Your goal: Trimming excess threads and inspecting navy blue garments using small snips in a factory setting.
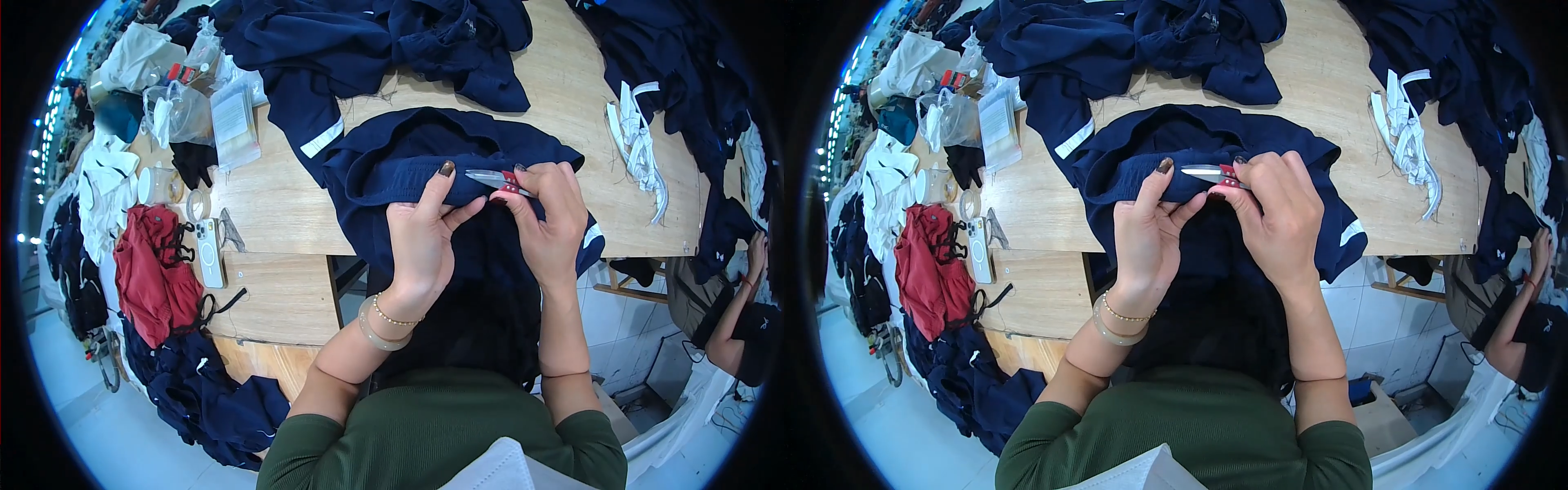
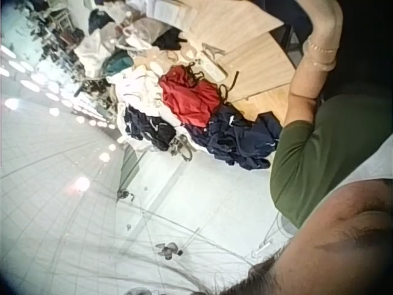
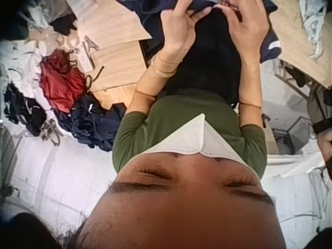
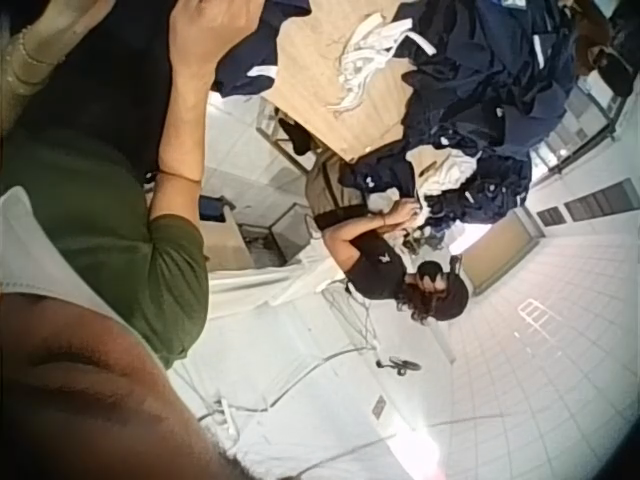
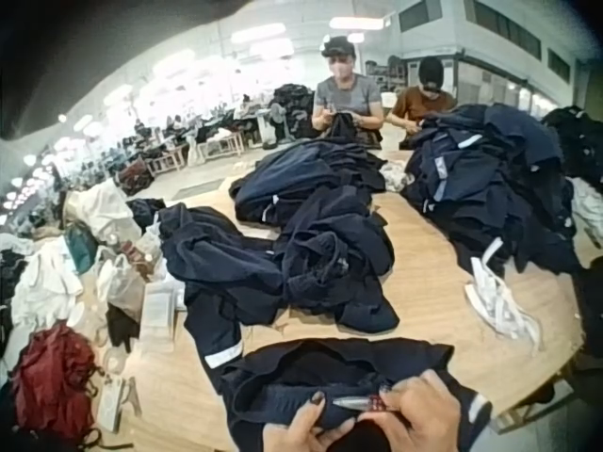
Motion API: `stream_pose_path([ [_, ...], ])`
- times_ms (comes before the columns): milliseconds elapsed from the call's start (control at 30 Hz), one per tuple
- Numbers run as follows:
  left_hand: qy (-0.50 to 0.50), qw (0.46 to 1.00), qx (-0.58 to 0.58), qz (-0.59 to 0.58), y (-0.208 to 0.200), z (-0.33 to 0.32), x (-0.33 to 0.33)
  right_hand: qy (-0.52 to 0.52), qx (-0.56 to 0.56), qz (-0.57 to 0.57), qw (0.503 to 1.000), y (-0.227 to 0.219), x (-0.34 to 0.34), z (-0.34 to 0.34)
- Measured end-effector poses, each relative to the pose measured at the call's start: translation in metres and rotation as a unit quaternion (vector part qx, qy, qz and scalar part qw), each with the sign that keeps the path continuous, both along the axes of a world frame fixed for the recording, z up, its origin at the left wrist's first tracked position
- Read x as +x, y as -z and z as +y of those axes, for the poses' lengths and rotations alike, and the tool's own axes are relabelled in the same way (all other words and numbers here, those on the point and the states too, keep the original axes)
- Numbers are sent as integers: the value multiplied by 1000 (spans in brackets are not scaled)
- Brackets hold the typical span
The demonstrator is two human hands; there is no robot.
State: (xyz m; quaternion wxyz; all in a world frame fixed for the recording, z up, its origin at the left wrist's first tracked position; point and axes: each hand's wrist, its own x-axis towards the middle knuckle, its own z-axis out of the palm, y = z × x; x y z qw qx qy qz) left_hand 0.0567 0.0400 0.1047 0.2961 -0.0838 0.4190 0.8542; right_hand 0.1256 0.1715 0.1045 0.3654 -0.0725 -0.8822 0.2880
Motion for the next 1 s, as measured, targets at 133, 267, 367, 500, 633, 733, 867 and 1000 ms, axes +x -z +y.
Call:
stream_pose_path([
  [133, -7, 1000, 6, 3, 0, 0, 0, 1, -10, 8, 1000, 1, 2, 3],
  [267, -4, 1000, 6, 7, 2, -1, 0, -2, -5, 6, 1000, 1, -2, -2],
  [367, -8, 1000, -5, -4, 3, 0, 1, 8, 33, 10, 999, 3, -3, -2],
  [500, -15, 1000, -4, 8, 3, 0, 0, 1, -42, 12, 999, 3, -2, -1],
  [633, -21, 1000, 13, -2, 4, -1, 1, 28, -53, 21, 998, 6, -4, 5],
  [733, 0, 1000, 9, 3, 4, -4, 1, 86, -166, 38, 982, 1, -2, 9],
  [867, -12, 1000, 12, 1, 2, -4, -1, 3, -85, 30, 996, 0, 2, 8],
  [1000, -9, 1000, 8, -1, 4, -3, -1, -5, 17, 23, 1000, 0, 1, 3],
])
